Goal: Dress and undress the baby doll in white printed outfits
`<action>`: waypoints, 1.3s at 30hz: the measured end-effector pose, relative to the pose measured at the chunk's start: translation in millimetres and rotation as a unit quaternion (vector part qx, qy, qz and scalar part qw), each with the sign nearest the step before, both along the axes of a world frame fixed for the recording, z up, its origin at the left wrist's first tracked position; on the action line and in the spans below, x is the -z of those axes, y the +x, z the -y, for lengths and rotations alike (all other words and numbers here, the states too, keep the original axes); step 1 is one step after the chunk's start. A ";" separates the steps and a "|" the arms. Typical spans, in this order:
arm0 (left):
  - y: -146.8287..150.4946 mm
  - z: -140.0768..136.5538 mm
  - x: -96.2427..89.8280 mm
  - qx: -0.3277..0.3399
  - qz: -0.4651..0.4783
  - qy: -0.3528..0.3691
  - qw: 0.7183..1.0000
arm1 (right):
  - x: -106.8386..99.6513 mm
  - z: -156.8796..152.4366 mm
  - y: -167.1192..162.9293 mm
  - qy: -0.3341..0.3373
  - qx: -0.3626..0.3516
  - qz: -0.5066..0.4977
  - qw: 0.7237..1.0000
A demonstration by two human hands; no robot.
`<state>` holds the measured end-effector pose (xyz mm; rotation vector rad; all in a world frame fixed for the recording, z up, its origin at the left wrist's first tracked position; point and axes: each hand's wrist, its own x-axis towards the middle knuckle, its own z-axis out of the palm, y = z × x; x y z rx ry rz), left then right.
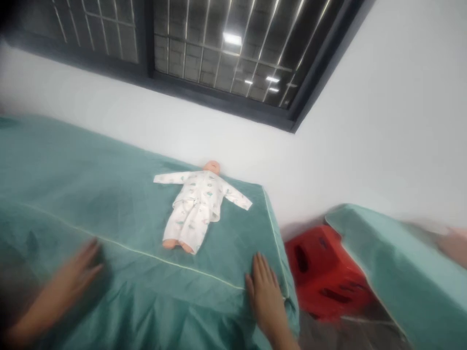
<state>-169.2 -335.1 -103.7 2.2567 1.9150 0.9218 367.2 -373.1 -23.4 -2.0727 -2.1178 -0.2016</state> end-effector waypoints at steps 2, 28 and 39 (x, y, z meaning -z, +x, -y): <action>20.4 21.6 1.0 -0.007 0.057 0.013 0.998 | 4.2 12.1 -13.0 0.013 -0.011 -0.022 1.000; 147.2 -48.8 -85.8 0.121 0.160 -0.136 0.970 | -54.5 -88.2 -212.3 0.111 -0.174 -0.142 0.968; 149.3 -26.4 -80.7 0.079 0.150 -0.080 0.982 | -57.1 -62.2 -202.9 0.077 -0.205 -0.185 0.958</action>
